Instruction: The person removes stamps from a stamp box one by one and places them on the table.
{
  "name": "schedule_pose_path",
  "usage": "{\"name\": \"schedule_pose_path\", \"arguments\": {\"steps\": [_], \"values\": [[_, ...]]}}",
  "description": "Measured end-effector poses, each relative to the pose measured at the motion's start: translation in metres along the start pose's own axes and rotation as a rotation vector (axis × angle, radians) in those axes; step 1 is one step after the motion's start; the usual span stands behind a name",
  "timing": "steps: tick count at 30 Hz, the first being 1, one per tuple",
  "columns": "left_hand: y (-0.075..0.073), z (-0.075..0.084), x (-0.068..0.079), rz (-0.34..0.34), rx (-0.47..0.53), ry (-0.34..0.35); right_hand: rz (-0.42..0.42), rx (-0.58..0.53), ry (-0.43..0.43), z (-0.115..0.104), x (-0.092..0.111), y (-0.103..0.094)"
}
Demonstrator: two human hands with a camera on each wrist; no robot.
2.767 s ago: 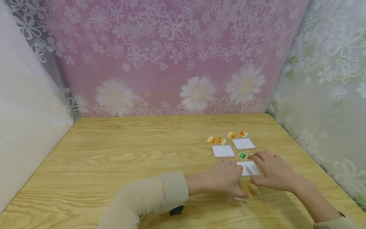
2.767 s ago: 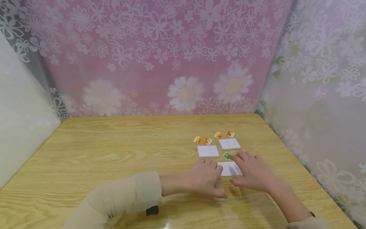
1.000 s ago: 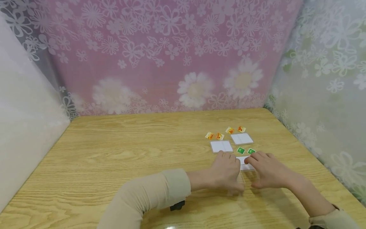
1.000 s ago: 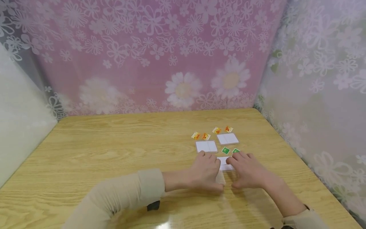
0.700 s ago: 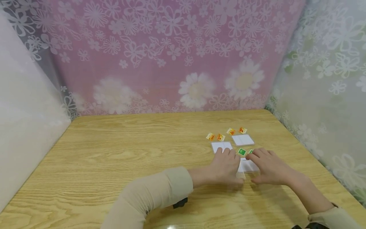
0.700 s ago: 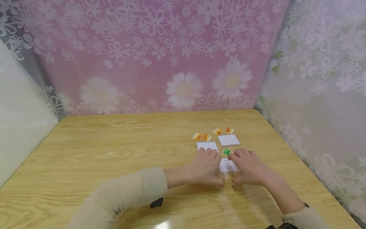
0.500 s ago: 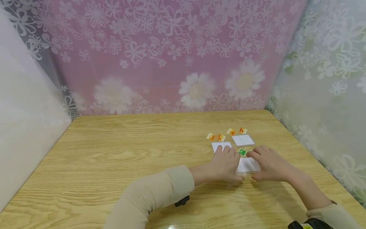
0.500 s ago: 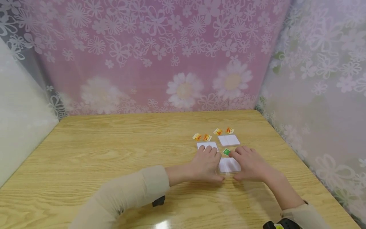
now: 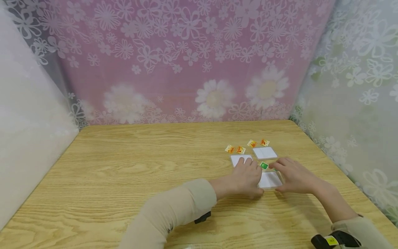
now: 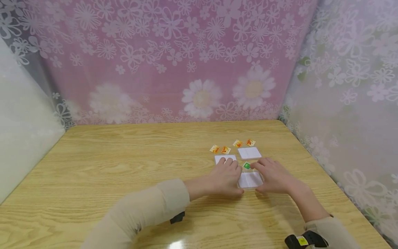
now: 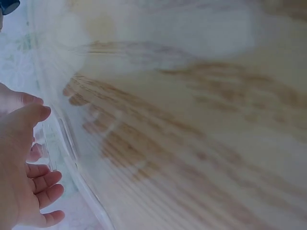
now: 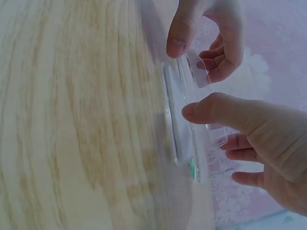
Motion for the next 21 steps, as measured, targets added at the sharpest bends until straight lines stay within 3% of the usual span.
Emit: {"name": "schedule_pose_path", "arguments": {"steps": [12,21], "values": [[0.010,0.000,-0.012,-0.054,0.063,-0.006,-0.063,-0.079,0.050,0.020,-0.002,0.015],[0.017,0.003,-0.016,-0.079,0.066,-0.036,-0.108,-0.116,0.051,0.023,-0.003,0.021]]}}
Point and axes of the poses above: each hand's wrist, its own x-axis away from the middle knuckle, its own y-axis out of the palm, z = x × y, the point moved 10 cm from there along -x, towards the middle knuckle, and after that the axes turned 1 degree about -x, right-handed, at the moved point
